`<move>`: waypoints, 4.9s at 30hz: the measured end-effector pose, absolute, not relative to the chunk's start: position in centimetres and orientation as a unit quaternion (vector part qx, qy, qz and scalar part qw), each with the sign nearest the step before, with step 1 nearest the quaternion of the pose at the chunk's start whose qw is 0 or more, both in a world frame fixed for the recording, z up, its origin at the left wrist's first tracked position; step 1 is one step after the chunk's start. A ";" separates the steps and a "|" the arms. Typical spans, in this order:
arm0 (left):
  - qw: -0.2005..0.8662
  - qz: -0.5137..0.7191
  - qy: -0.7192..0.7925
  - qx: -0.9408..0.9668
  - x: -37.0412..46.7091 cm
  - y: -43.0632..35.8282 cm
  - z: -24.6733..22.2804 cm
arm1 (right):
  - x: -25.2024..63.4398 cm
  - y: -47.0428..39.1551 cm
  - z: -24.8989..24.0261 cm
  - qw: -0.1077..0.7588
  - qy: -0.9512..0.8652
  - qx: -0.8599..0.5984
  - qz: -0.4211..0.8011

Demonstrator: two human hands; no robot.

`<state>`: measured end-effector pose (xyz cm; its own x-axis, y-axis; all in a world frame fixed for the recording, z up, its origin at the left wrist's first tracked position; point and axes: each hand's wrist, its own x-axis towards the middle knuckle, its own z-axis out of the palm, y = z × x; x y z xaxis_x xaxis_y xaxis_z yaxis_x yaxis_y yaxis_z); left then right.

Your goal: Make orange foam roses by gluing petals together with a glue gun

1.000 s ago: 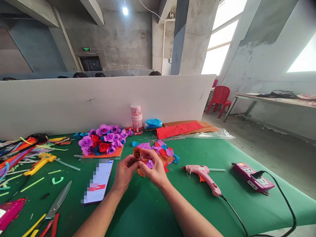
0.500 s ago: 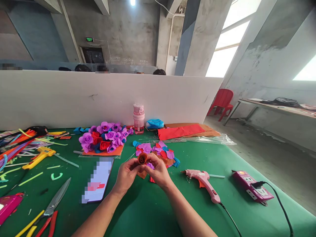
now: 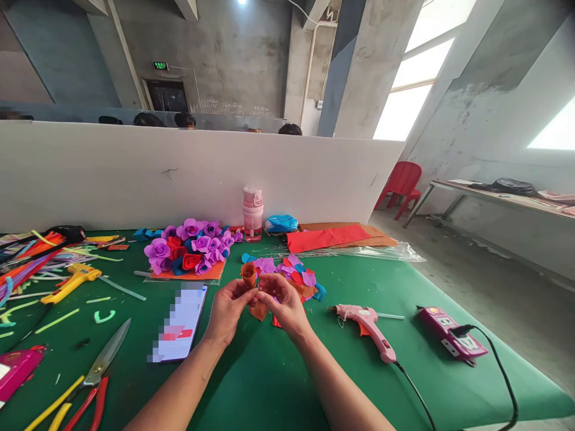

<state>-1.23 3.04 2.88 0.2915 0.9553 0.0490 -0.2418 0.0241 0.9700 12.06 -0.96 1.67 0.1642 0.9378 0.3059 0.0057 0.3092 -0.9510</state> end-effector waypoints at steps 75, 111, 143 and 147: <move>0.638 0.493 0.394 0.442 -1.9 3.5 3.1 | 12.8 -6.4 4.2 0.484 -0.611 -0.595 0.195; 0.631 0.490 0.394 0.454 -1.8 3.4 3.0 | 12.6 -6.7 5.3 0.493 -0.599 -0.600 0.196; 0.666 0.478 0.370 0.437 -1.8 3.5 2.8 | 12.4 -7.5 5.0 0.493 -0.615 -0.585 0.191; 0.660 0.474 0.374 0.447 -1.7 3.4 3.1 | 12.0 -7.3 5.2 0.487 -0.617 -0.591 0.180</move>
